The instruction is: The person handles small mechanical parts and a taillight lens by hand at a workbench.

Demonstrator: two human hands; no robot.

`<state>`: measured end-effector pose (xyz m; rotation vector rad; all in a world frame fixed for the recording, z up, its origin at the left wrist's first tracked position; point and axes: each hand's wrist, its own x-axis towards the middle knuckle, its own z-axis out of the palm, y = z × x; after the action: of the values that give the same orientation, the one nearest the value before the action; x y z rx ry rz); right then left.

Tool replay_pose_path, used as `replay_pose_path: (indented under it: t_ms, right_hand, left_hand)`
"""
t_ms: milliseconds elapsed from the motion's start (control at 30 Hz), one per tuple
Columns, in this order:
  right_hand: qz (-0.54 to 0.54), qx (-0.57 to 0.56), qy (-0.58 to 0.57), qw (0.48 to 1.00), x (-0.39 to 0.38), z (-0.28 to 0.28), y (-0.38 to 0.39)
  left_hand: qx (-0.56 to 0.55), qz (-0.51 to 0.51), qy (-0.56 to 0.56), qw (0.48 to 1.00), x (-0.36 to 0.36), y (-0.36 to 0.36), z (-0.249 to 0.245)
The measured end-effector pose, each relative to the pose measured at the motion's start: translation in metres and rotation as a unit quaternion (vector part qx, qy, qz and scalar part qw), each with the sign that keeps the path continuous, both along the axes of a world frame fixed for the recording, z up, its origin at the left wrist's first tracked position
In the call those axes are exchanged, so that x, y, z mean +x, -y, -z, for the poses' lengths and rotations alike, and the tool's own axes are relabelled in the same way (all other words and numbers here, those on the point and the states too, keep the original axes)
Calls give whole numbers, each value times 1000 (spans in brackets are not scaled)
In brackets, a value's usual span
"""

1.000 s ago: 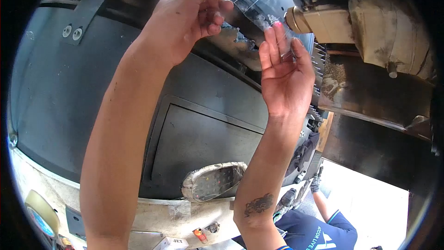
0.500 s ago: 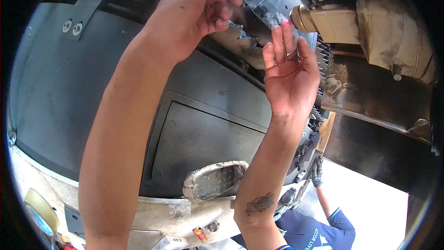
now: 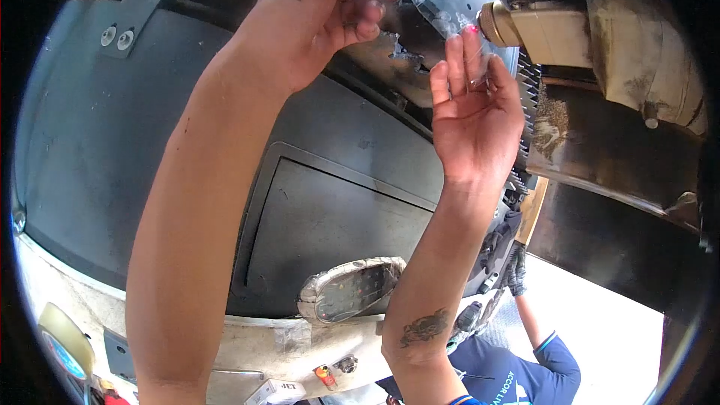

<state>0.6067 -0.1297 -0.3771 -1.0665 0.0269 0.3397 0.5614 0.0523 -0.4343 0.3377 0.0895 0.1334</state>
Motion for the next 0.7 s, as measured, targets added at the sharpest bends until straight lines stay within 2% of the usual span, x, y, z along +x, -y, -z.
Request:
replay_pose_path:
  t_ms: [133,200,700]
  right_hand:
    - [0,8,-3,1000,0,0,1]
    - [-3,9,-2,1000,0,0,0]
    - [-13,35,-20,999,1,3,0]
  left_hand:
    - [39,-14,-40,998,3,1,0]
    - [-9,13,29,999,1,-2,2]
    - [-55,34,45,997,-1,-1,6]
